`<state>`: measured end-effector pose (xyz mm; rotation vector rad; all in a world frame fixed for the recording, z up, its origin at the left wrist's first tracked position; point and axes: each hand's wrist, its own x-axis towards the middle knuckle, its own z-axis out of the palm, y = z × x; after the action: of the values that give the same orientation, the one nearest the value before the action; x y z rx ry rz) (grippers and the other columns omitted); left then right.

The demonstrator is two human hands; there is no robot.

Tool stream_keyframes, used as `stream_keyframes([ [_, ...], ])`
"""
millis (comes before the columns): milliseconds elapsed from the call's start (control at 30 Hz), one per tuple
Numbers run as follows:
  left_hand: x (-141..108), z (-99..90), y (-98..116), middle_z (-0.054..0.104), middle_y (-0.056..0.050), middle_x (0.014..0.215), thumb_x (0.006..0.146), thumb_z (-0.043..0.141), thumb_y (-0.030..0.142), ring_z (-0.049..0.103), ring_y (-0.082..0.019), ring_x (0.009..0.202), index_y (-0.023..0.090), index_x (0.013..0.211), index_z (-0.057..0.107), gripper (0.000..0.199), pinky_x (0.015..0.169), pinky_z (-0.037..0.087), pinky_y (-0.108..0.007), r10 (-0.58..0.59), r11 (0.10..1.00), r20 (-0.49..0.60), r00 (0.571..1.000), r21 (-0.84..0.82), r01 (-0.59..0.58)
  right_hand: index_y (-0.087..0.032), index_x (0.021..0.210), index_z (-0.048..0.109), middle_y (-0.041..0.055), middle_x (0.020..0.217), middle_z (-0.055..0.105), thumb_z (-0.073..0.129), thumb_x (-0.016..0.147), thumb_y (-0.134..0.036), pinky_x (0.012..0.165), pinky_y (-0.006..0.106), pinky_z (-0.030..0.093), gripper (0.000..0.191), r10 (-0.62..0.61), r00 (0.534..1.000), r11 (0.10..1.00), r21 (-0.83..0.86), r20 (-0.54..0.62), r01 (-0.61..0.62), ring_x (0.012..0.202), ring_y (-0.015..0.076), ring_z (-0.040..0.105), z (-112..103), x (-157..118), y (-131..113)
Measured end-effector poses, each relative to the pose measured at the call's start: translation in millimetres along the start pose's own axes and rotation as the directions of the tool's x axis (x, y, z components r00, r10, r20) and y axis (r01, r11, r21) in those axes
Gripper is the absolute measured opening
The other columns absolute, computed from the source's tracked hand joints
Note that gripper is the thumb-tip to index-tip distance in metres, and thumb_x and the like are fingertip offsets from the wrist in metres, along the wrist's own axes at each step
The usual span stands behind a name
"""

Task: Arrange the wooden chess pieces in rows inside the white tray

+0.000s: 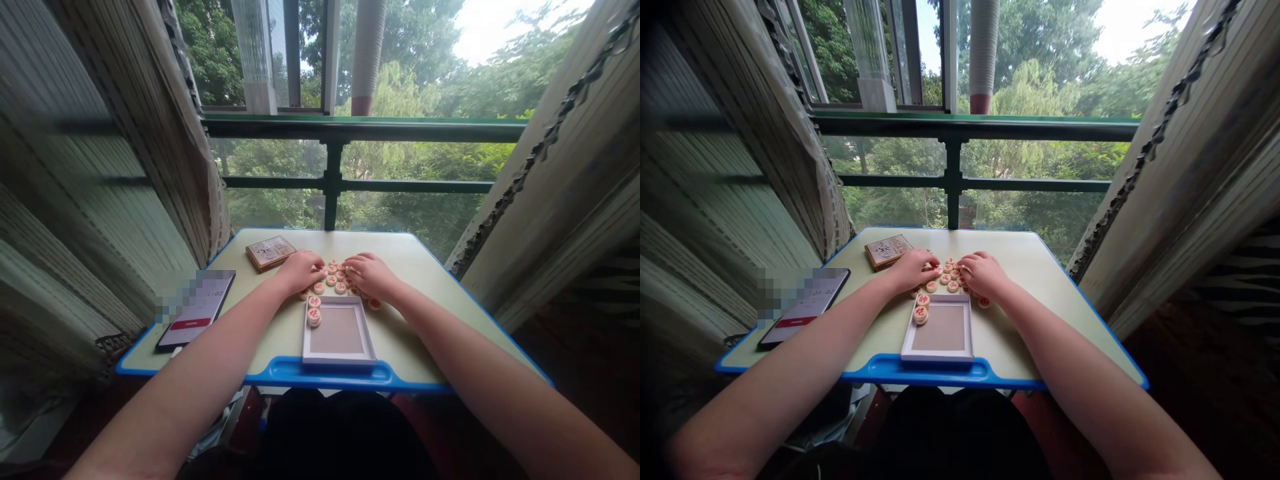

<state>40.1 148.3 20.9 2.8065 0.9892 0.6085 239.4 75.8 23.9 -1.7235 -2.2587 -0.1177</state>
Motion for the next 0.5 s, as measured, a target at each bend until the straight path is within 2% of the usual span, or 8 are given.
stream_keyframes([
  [100, 0.4, 2.8, 0.1, 0.067, -0.007, 0.091, 0.079, 0.056, 0.037, 0.057, -0.023, 0.09, 0.016, 0.102, 0.065, 0.032, 0.083, 0.043, -0.034, -0.018, 1.0, 0.006, 1.0, 0.015, 0.018, -0.02, 0.105, 0.067, 0.0045, 0.113, 0.066, 0.044, 0.088, -0.027, 0.1, 0.035, 0.035, 0.029, -0.112, 0.993, 0.993, 0.051, 0.035, 0.11, 0.108, 0.0203, 0.053, 2.3, 0.6, -0.6],
  [167, 0.9, 4.5, 0.6, 0.067, -0.007, 0.091, 0.079, 0.056, 0.038, 0.056, -0.023, 0.091, 0.016, 0.104, 0.064, 0.034, 0.084, 0.043, -0.034, -0.028, 0.999, 0.013, 1.0, 0.021, 0.028, -0.02, 0.103, 0.068, 0.0048, 0.109, 0.068, 0.043, 0.088, -0.026, 0.097, 0.034, 0.037, 0.03, -0.107, 0.994, 0.993, 0.061, 0.028, 0.105, 0.106, 0.0207, 0.054, 1.2, 1.3, -0.5],
  [300, 1.4, 6.7, 1.0, 0.065, -0.008, 0.091, 0.082, 0.051, 0.041, 0.056, -0.023, 0.09, 0.018, 0.096, 0.069, 0.032, 0.084, 0.043, -0.034, -0.023, 0.998, 0.03, 0.999, 0.054, 0.022, -0.02, 0.105, 0.068, 0.0051, 0.106, 0.068, 0.04, 0.084, -0.014, 0.09, 0.03, 0.042, 0.035, 0.077, 0.996, 0.996, 0.047, -0.053, -0.075, 0.103, 0.0194, 0.055, -5.7, 2.8, 6.2],
  [400, 1.1, 6.9, 1.3, 0.064, -0.008, 0.091, 0.083, 0.05, 0.042, 0.055, -0.022, 0.091, 0.02, 0.095, 0.07, 0.033, 0.084, 0.042, -0.034, -0.019, 0.998, 0.03, 0.999, 0.055, 0.017, -0.02, 0.106, 0.067, 0.0044, 0.109, 0.067, 0.038, 0.081, -0.009, 0.087, 0.03, 0.042, 0.041, 0.25, 0.962, 0.968, 0.02, -0.108, -0.249, 0.101, 0.0197, 0.055, -10.5, 3.5, 16.2],
  [500, 0.3, 6.3, 2.3, 0.064, -0.007, 0.091, 0.083, 0.05, 0.043, 0.054, -0.022, 0.091, 0.022, 0.094, 0.072, 0.032, 0.085, 0.042, -0.034, -0.028, 0.998, 0.037, 0.999, 0.058, 0.026, -0.02, 0.103, 0.068, 0.0046, 0.109, 0.067, 0.038, 0.079, -0.009, 0.085, 0.029, 0.043, 0.04, 0.358, 0.931, 0.934, 0.008, -0.07, -0.358, 0.101, 0.0198, 0.056, -13.0, 4.1, 25.6],
])
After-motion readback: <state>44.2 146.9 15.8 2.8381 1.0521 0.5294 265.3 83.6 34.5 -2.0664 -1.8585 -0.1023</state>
